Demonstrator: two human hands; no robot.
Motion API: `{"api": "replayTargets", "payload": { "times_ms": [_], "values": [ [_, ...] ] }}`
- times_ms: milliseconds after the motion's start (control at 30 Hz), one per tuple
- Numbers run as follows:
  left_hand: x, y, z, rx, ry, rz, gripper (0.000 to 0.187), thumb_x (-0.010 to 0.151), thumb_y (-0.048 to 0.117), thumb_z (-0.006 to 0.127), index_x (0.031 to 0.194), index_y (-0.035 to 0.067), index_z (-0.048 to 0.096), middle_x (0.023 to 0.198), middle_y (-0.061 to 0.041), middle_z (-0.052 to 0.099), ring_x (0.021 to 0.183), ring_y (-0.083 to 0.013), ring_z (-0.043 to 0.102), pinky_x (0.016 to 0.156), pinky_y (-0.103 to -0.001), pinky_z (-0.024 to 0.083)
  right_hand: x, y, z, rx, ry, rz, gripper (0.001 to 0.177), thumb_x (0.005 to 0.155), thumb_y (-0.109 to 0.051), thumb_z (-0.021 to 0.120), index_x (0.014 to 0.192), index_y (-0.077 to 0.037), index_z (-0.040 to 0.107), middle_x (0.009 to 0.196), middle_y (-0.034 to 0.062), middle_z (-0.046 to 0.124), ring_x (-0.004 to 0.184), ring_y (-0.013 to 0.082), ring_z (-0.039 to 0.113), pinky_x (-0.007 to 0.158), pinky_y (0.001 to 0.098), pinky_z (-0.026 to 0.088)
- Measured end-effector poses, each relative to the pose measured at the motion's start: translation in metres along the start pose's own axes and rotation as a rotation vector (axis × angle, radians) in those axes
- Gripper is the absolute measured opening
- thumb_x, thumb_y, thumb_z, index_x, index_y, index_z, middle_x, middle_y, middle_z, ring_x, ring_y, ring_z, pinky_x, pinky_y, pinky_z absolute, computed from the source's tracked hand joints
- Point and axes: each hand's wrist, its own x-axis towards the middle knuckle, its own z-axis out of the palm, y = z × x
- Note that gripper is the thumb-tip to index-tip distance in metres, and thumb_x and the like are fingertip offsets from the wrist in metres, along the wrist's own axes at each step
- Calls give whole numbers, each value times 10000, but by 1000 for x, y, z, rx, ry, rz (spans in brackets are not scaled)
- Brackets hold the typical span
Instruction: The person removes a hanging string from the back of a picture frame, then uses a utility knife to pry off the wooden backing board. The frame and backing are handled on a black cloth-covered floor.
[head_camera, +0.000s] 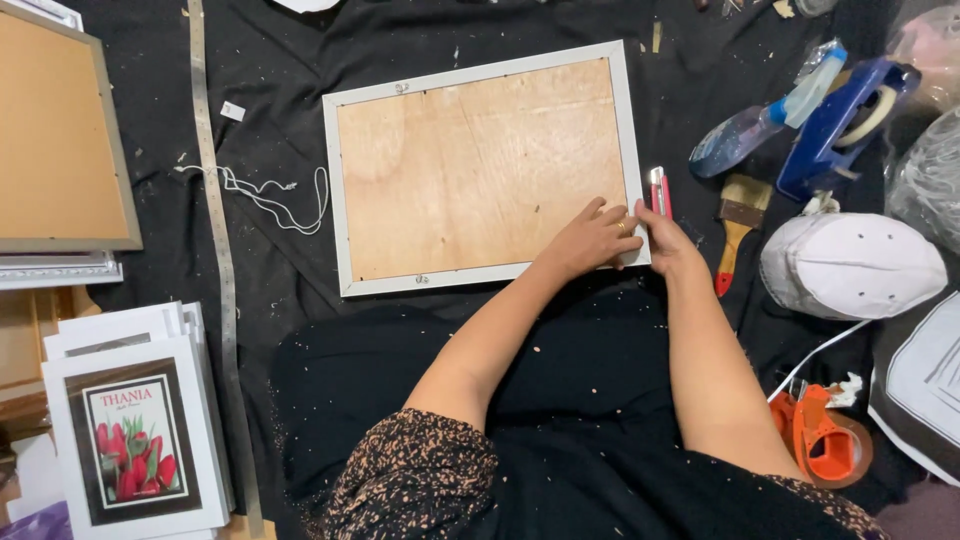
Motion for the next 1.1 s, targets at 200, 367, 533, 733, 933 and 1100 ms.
{"api": "replayTargets", "payload": {
  "times_ms": [200,367,533,733,933,1100],
  "values": [
    [24,-3,0,3,-142,61,762,561,612,892,1188,377,531,1268,84,540,1229,-198,462,1127,-537,350,-28,-20,30,0,35,-55,743,956,-773,450,1345,-155,586,1105,53,657,955,196,689,794,337,616],
    [36,4,16,50,-173,81,889,478,582,965,1206,361,506,1205,86,576,1221,-182,463,1116,-541,325,61,25,-34,-60,73,-30,844,932,-848,458,1450,-184,511,1344,91,599,1175,234,641,985,385,557],
    [25,11,14,68,-170,62,933,489,561,976,1250,332,486,1230,55,614,1296,-180,454,1124,-520,329,-13,-15,18,-167,124,-47,966,932,-862,368,1567,-134,357,1557,167,427,1411,310,480,1182,452,381],
    [2,23,60,-11,5,13,487,715,401,851,1107,253,602,1086,20,579,1164,-210,475,1098,-506,362,60,31,-34,-731,396,-92,717,950,-839,512,1312,-251,707,1352,133,643,1342,368,522,1095,522,446],
    [-13,30,78,-37,-65,35,483,746,370,867,1151,255,630,1166,24,598,1214,-209,471,1100,-501,367,86,27,-78,-1331,550,-212,515,934,-792,521,1103,-386,789,981,58,781,1057,386,707,876,515,573],
    [-25,36,70,-39,59,-16,109,950,226,599,1058,218,613,1120,-16,601,1264,-252,517,1037,-503,436,76,27,-85,-1124,720,-492,268,907,-371,724,1052,-145,713,943,96,724,998,393,688,845,545,559]
  ]
}}
